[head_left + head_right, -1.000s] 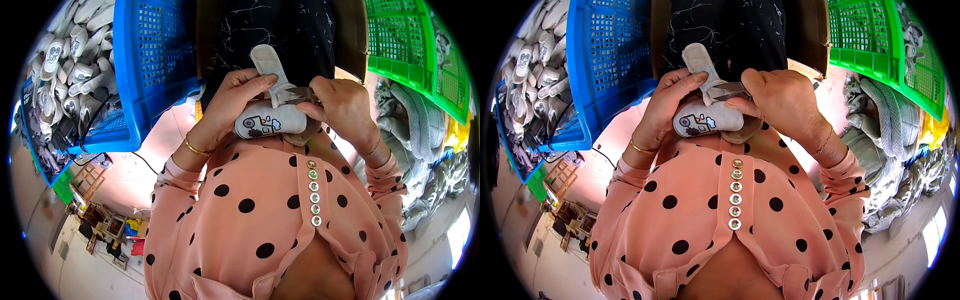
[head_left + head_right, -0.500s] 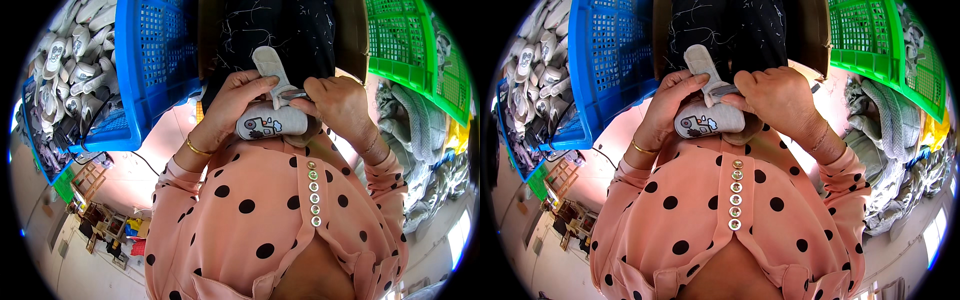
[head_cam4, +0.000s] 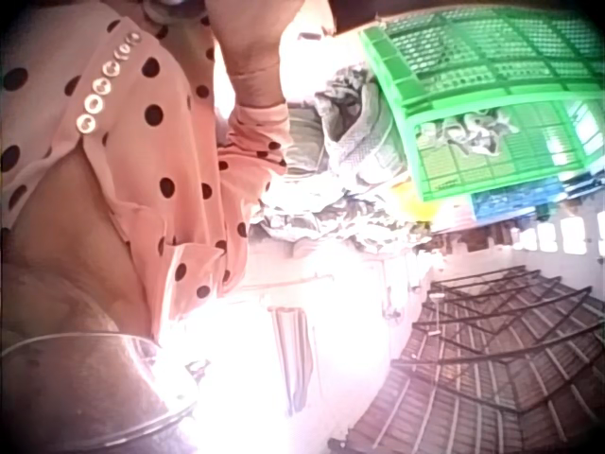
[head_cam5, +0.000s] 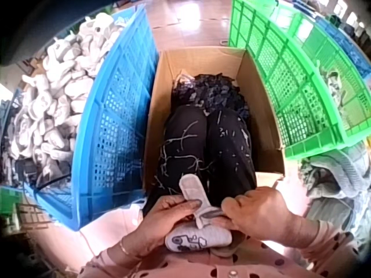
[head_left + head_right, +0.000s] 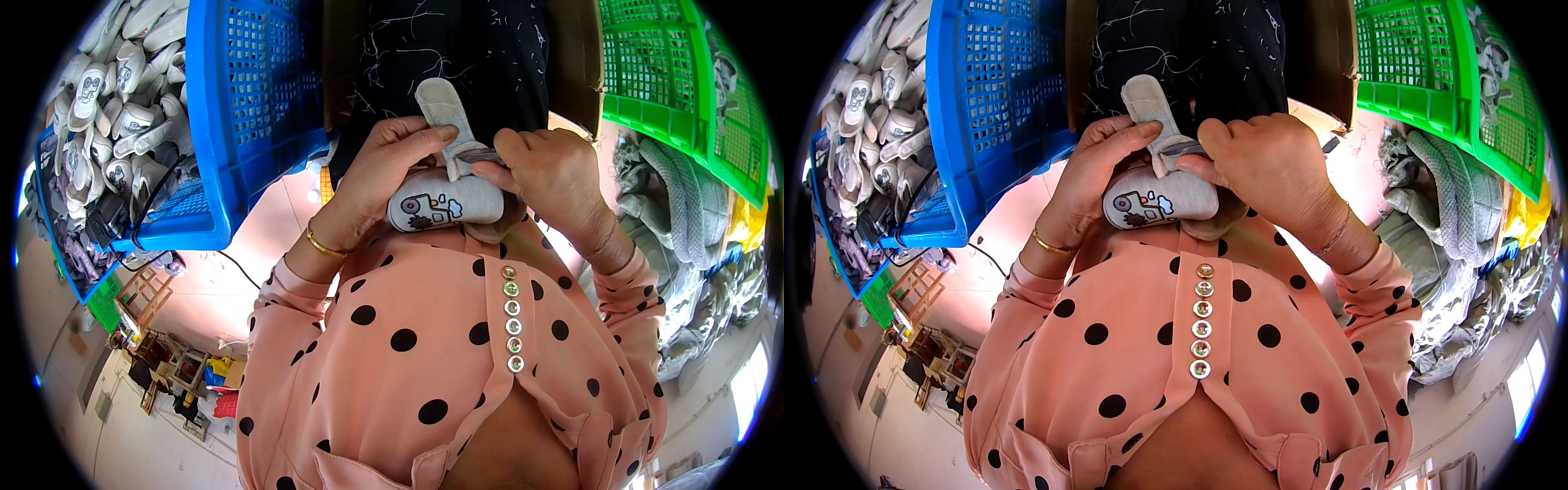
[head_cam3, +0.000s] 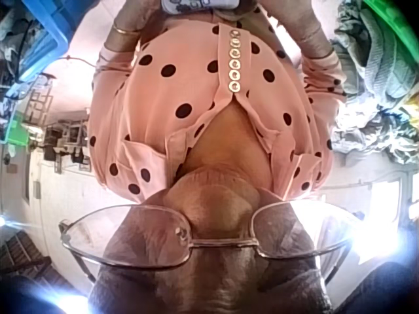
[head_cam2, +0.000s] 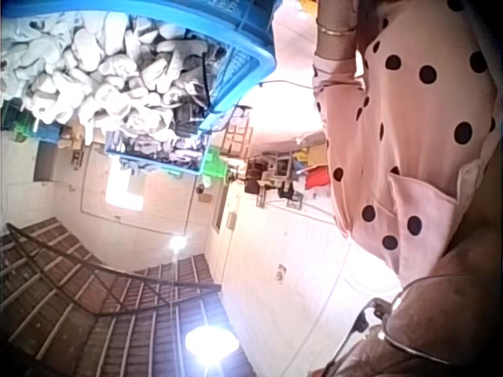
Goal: The person sits in a workshop environment and uses a pair of scissors to trim excess fabric and threads from the edges of white slippers. They handle the slippers one at a time, picking them from a nearby blue crate, performing the trimming, and placing the finished items into a cardboard box.
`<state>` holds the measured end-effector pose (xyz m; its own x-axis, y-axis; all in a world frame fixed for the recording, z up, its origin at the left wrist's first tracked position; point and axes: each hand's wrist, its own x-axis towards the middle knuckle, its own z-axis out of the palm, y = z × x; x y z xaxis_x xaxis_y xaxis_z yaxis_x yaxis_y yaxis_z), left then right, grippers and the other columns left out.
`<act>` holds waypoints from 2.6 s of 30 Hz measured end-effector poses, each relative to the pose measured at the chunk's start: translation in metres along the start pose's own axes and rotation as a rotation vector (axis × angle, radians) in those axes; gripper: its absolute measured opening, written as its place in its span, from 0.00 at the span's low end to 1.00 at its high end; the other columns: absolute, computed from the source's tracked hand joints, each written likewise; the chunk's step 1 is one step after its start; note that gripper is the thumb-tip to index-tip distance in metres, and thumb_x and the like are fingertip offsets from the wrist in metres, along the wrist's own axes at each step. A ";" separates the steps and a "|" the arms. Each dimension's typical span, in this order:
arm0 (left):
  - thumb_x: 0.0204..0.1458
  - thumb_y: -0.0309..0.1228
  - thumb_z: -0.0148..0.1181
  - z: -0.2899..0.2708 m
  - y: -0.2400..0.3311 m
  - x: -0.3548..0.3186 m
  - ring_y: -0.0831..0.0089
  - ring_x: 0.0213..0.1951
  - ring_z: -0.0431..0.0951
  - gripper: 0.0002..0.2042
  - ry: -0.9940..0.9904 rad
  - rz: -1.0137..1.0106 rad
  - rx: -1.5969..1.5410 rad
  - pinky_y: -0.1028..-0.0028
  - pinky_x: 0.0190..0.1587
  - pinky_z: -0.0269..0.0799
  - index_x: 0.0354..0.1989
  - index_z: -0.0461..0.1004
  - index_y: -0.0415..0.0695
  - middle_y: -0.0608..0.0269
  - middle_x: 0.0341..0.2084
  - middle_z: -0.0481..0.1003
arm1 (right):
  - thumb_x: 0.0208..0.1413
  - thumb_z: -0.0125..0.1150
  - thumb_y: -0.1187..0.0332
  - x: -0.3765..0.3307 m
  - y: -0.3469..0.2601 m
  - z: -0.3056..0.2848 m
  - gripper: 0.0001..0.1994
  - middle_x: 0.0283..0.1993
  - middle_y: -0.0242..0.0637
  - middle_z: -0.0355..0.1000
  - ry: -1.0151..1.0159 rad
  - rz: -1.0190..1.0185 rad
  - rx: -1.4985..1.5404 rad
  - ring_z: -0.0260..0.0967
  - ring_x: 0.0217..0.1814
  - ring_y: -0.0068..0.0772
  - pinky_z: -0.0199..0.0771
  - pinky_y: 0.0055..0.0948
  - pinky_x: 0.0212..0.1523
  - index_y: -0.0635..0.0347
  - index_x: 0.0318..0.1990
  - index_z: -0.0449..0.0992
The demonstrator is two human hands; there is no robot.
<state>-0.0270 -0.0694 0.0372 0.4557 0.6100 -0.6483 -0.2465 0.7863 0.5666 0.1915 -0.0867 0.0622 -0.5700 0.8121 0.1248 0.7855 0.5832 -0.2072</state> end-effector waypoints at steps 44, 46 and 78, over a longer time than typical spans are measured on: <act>0.57 0.23 0.61 0.028 0.018 0.026 0.80 0.33 0.80 0.11 0.063 0.789 0.852 0.80 0.35 0.76 0.49 0.74 0.39 0.63 0.33 0.80 | 0.65 0.57 0.66 0.025 0.036 0.026 0.10 0.25 0.27 0.63 0.117 0.406 1.238 0.57 0.29 0.12 0.64 0.17 0.28 0.65 0.40 0.75; 0.58 0.23 0.60 0.033 0.019 0.030 0.79 0.33 0.80 0.10 0.114 0.842 0.876 0.80 0.34 0.76 0.47 0.75 0.39 0.63 0.32 0.81 | 0.65 0.57 0.66 0.024 0.034 0.022 0.09 0.24 0.29 0.63 0.112 0.416 1.189 0.56 0.28 0.13 0.63 0.17 0.28 0.66 0.39 0.75; 0.52 0.26 0.67 0.008 0.022 0.073 0.76 0.29 0.79 0.05 0.331 0.868 0.964 0.78 0.35 0.72 0.36 0.81 0.41 0.62 0.27 0.80 | 0.52 0.67 0.52 0.039 0.058 0.015 0.18 0.18 0.31 0.67 0.272 0.227 0.168 0.68 0.18 0.28 0.68 0.28 0.20 0.56 0.30 0.69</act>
<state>0.0080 -0.0087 0.0062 0.1990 0.9761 0.0873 0.4116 -0.1641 0.8965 0.2115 -0.0211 0.0407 -0.2844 0.9088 0.3053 0.8210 0.3953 -0.4119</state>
